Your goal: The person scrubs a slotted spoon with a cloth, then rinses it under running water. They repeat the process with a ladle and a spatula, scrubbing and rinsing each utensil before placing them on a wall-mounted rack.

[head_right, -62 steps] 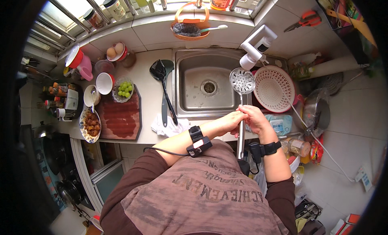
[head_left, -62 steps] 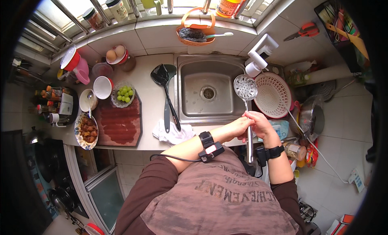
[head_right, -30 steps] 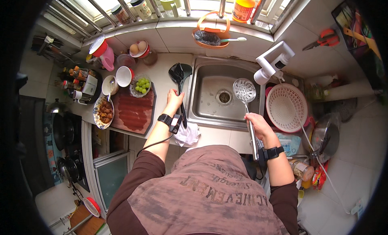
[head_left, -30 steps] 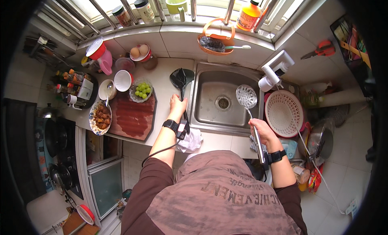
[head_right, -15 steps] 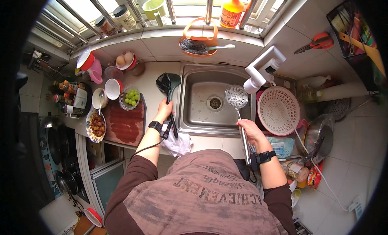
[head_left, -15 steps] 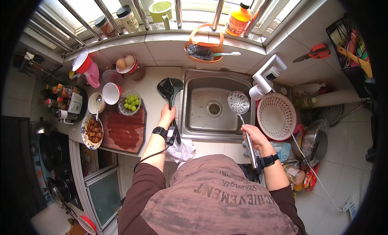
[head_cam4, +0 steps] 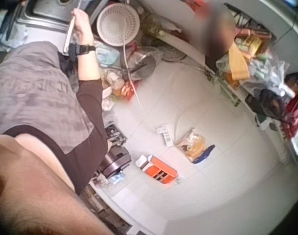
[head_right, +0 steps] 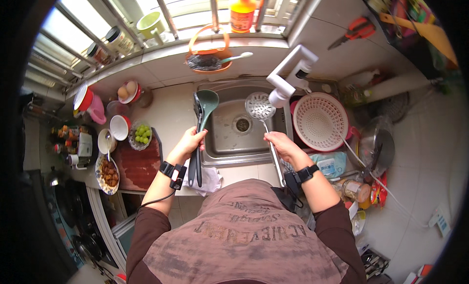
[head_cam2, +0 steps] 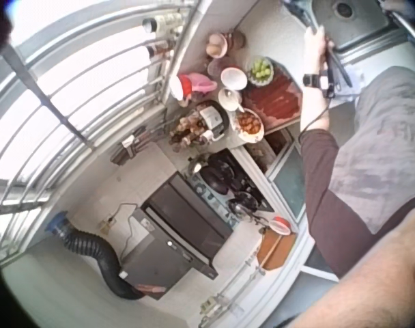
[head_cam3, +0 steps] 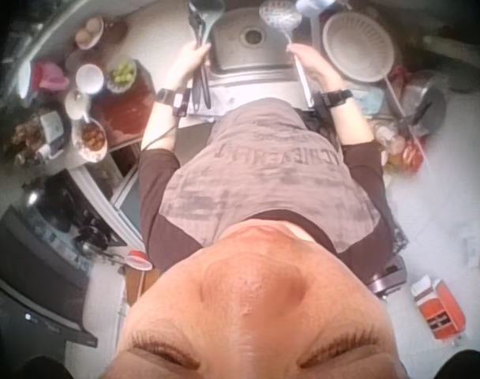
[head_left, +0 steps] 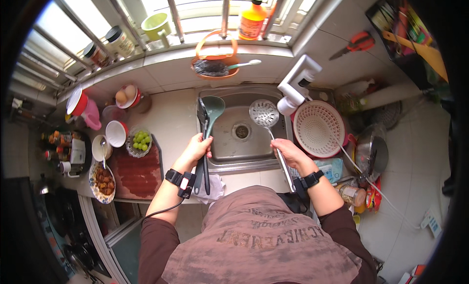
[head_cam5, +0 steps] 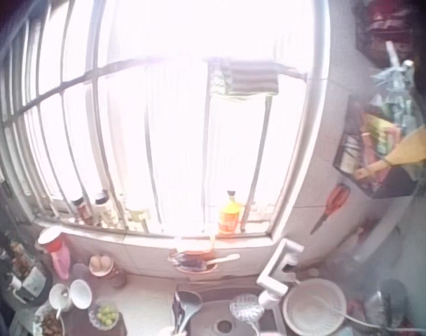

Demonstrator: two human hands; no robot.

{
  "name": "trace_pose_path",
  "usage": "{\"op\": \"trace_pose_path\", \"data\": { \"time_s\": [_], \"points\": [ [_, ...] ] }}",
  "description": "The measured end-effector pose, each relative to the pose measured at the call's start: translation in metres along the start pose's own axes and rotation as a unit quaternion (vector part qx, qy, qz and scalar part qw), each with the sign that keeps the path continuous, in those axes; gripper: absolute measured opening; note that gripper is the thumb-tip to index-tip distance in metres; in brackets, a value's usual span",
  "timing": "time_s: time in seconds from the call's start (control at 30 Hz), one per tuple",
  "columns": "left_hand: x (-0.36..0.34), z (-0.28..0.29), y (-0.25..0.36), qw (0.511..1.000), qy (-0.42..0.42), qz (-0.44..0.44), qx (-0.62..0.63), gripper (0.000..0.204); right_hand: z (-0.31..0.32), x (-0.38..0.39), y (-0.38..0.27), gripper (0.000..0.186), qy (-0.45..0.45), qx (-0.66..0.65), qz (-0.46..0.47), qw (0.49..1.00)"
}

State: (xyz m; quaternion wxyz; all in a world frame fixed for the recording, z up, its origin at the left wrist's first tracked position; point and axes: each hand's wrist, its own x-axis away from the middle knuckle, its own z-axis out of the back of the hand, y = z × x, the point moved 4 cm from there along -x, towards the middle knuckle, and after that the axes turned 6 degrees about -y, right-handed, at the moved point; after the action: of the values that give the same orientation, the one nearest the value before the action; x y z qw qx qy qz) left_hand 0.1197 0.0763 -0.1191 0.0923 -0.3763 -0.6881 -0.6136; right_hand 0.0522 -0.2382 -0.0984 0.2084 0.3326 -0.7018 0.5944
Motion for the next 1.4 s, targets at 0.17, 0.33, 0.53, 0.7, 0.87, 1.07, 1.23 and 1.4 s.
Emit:
{"op": "trace_pose_path", "data": {
  "time_s": [0.17,0.33,0.53,0.7,0.87,1.07,1.23,1.4],
  "points": [
    [-0.027,-0.086,0.016,0.993,-0.096,0.039,0.064,0.013,0.002,0.004,-0.007,0.023,0.02,0.056,0.008,0.998],
    [-0.065,-0.164,0.018,0.983,-0.142,0.053,0.107,0.018,0.01,0.011,-0.008,0.028,0.019,0.145,0.059,0.988],
    [-0.09,-0.206,-0.011,0.987,-0.079,0.066,0.127,0.017,0.028,0.01,0.009,0.027,0.035,0.164,0.1,0.981],
    [-0.103,-0.225,-0.019,0.981,-0.105,0.052,0.156,0.009,0.04,0.003,0.01,0.026,0.034,0.249,0.055,0.966],
    [-0.106,-0.238,-0.012,0.959,-0.117,0.086,0.242,0.003,0.064,0.005,-0.009,0.027,0.041,0.263,0.069,0.961],
    [-0.111,-0.237,0.001,0.957,-0.047,0.089,0.272,0.007,0.147,-0.027,-0.088,0.023,0.254,0.115,0.223,0.934],
    [-0.116,-0.238,0.0,0.941,-0.007,0.105,0.321,0.008,0.188,-0.062,-0.091,0.022,0.288,-0.006,0.166,0.943],
    [-0.127,-0.231,-0.004,0.933,-0.004,0.126,0.338,0.007,0.187,-0.073,-0.053,0.017,0.262,-0.03,0.054,0.963]
  ]
}}
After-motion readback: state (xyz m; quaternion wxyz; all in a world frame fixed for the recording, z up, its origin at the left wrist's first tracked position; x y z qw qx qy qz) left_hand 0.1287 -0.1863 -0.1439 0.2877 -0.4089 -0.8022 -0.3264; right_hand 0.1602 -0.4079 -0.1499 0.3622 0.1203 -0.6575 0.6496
